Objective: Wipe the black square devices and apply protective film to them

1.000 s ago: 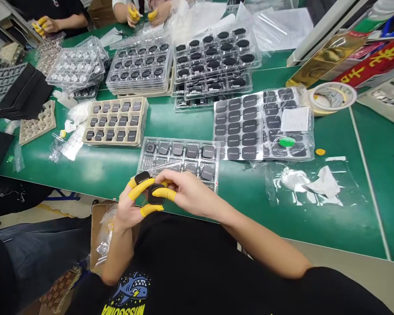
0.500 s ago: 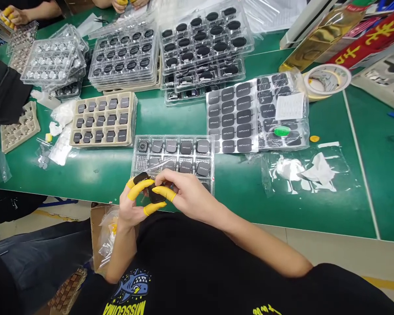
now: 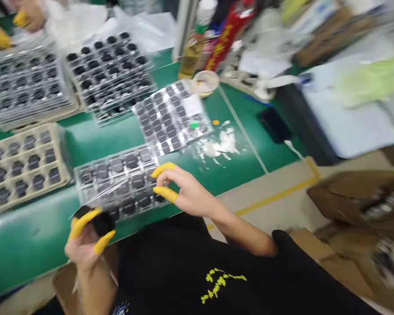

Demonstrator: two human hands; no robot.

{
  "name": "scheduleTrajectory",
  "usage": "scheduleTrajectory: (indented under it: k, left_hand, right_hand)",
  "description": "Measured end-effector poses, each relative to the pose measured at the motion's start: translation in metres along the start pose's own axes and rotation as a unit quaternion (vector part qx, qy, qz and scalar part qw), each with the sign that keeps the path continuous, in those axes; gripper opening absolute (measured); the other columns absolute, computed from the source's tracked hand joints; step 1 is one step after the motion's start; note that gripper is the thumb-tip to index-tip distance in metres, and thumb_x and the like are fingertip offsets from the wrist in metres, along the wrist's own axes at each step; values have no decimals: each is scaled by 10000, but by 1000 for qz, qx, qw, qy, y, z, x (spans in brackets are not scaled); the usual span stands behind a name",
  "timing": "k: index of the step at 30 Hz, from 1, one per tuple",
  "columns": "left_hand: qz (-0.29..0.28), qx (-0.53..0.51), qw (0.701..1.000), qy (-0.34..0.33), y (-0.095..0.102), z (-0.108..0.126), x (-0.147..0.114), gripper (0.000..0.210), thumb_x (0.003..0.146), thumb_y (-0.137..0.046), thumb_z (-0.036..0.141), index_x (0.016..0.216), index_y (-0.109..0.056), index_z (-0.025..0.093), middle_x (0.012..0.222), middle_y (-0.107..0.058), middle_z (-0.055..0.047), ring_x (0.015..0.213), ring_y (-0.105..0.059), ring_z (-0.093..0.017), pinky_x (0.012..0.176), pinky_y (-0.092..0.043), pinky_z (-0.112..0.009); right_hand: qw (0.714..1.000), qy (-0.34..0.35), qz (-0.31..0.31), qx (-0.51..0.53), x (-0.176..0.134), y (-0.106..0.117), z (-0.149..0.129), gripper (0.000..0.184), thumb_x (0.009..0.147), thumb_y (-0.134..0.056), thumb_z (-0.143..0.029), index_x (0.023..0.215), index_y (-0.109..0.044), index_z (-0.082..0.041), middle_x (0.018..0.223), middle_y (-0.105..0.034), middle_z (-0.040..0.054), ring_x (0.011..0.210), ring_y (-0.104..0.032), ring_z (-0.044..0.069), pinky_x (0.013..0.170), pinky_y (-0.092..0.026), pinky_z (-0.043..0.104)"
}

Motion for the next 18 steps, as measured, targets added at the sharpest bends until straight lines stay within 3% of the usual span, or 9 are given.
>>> scheduleTrajectory:
  k: [2, 4, 7, 10, 13, 15, 18]
  left_hand:
    - [27, -97, 994, 50, 8, -27, 4, 713, 506, -1121, 496, 1111, -851, 231, 1080, -793, -48, 887, -770, -243, 741, -701, -374]
    - [7, -145, 986, 86, 2, -43, 10, 658, 461, -1124, 501, 994, -858, 220, 1025, -785, -44, 852, -753, -244, 679, -678, -361]
    - [-18, -171, 978, 116, -12, -45, 18, 668, 399, -1141, 457, 949, -859, 205, 973, -782, -47, 853, -747, -249, 688, -676, -361]
    - [-35, -177, 976, 121, -28, -35, 26, 672, 397, -1151, 398, 975, -870, 201, 964, -796, -62, 868, -754, -254, 717, -694, -361]
    - [-68, -170, 978, 101, -42, -25, 31, 623, 474, -1135, 384, 1030, -887, 251, 995, -818, -67, 859, -768, -263, 671, -715, -368]
    - [-83, -161, 980, 82, -44, -21, 30, 604, 531, -1117, 394, 1080, -888, 287, 1017, -827, -59, 852, -783, -267, 659, -733, -378]
    - [-81, -143, 984, 64, -37, -24, 23, 621, 555, -1108, 401, 1124, -879, 298, 1054, -832, -51, 868, -810, -275, 700, -760, -395]
  right_hand:
    - [989, -101, 90, -51, -11, 59, 47, 244, 969, -747, -487, 911, -695, -256, 1129, -757, 78, 977, -693, 225, 851, -580, 375]
    - [969, -163, 164, -87, -26, 115, 84, 334, 913, -742, -572, 883, -681, -245, 1076, -750, 94, 977, -679, 247, 823, -550, 381]
    - [946, -227, 206, -111, -39, 166, 130, 397, 848, -747, -620, 858, -689, -228, 914, -729, 86, 861, -652, 245, 763, -513, 381]
    - [927, -273, 216, -141, -33, 183, 165, 328, 851, -746, -536, 841, -695, -213, 847, -711, 73, 794, -625, 228, 740, -496, 368]
    - [896, -302, 248, -209, -26, 183, 183, 204, 883, -730, -399, 851, -696, -201, 949, -702, 108, 885, -622, 256, 814, -500, 393]
    - [872, -308, 277, -261, -26, 181, 186, 158, 917, -689, -333, 976, -720, -190, 1120, -687, 167, 1038, -618, 316, 884, -495, 433]
    - [840, -306, 317, -316, -36, 182, 185, 369, 964, -640, -307, 1305, -677, -171, 1342, -612, 242, 1274, -548, 401, 972, -477, 483]
Point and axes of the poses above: each hand's wrist, its own x-axis towards the middle knuckle, its own y-axis out of the back of the hand, z = x × y, the point moved 10 cm from there along x, towards the middle knuckle
